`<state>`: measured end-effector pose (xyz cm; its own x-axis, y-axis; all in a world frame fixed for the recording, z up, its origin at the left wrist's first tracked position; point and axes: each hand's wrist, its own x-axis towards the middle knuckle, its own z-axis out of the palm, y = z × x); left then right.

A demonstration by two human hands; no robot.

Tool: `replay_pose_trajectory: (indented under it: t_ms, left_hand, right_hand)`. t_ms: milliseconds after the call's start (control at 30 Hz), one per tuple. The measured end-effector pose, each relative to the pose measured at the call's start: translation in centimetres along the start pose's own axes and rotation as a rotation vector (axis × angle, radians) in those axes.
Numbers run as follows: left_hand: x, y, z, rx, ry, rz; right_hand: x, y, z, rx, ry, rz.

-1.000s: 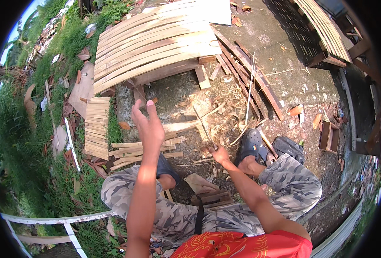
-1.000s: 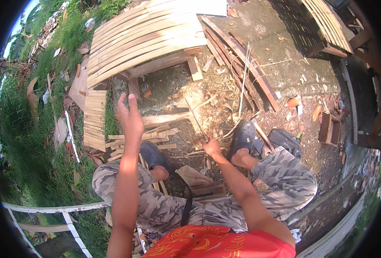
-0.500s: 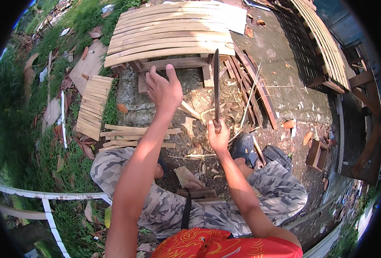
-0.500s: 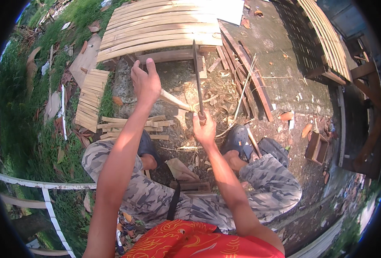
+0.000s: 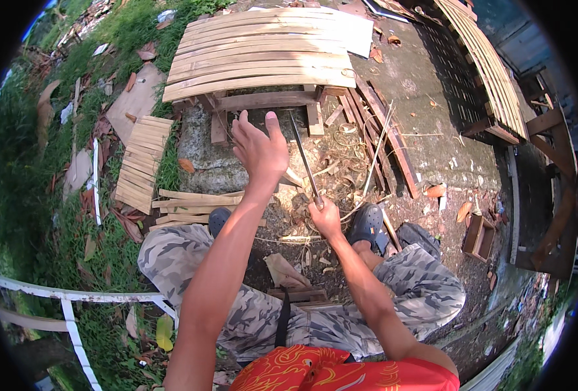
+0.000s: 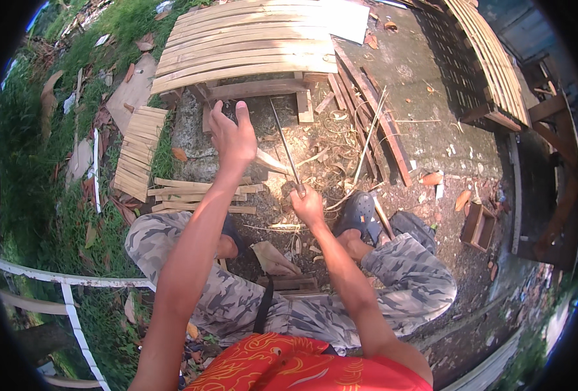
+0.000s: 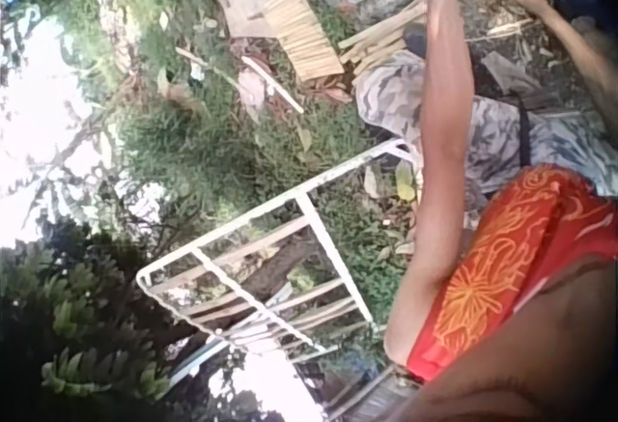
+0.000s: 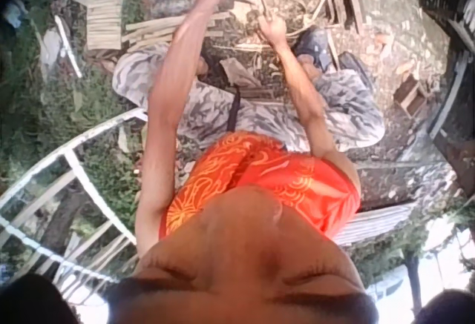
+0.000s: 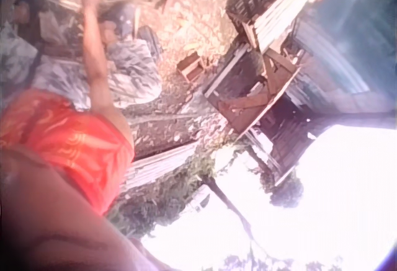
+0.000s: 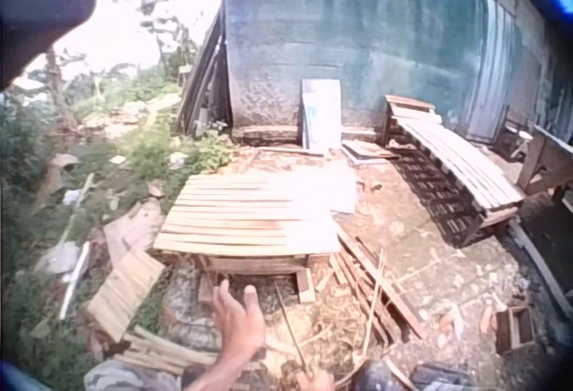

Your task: The person sits on the ground and uses a knife to split thin wooden sticks into smaller pieces. They hold the wood with one hand and repeatedly strike it with the knife to separate the material, then place the split pieces aside.

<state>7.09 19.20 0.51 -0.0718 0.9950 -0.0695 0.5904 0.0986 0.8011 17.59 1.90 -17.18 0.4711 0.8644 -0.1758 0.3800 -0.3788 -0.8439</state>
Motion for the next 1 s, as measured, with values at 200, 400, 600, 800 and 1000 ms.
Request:
replay_pose_trajectory:
  t_ms: [200,400,600,800,1000]
  left_hand:
    - [-1.2,0.0,0.0,0.03,0.018,0.023]
    - [-2.1,-1.3,-1.1,0.047,0.061,0.047]
    - [-2.4,-3.4,-1.3,-0.047,0.067,0.112]
    - [-3.0,-4.7,-2.3,-0.106,0.051,0.086]
    - [-3.9,-4.9,-3.6,-0.142,-0.029,0.053]
  right_hand:
    - [-2.2,2.0,2.4,0.186,0.237,-0.298]
    - [-4.6,10.9,3.9,-0.231,-0.305,0.633]
    - [-2.8,3.3,0.5,-0.154,-0.204,0.47]
    - [-2.4,2.0,1.5,0.176,0.252,-0.169]
    - [-7.0,13.3,3.7,-0.384,-0.193,0.627]
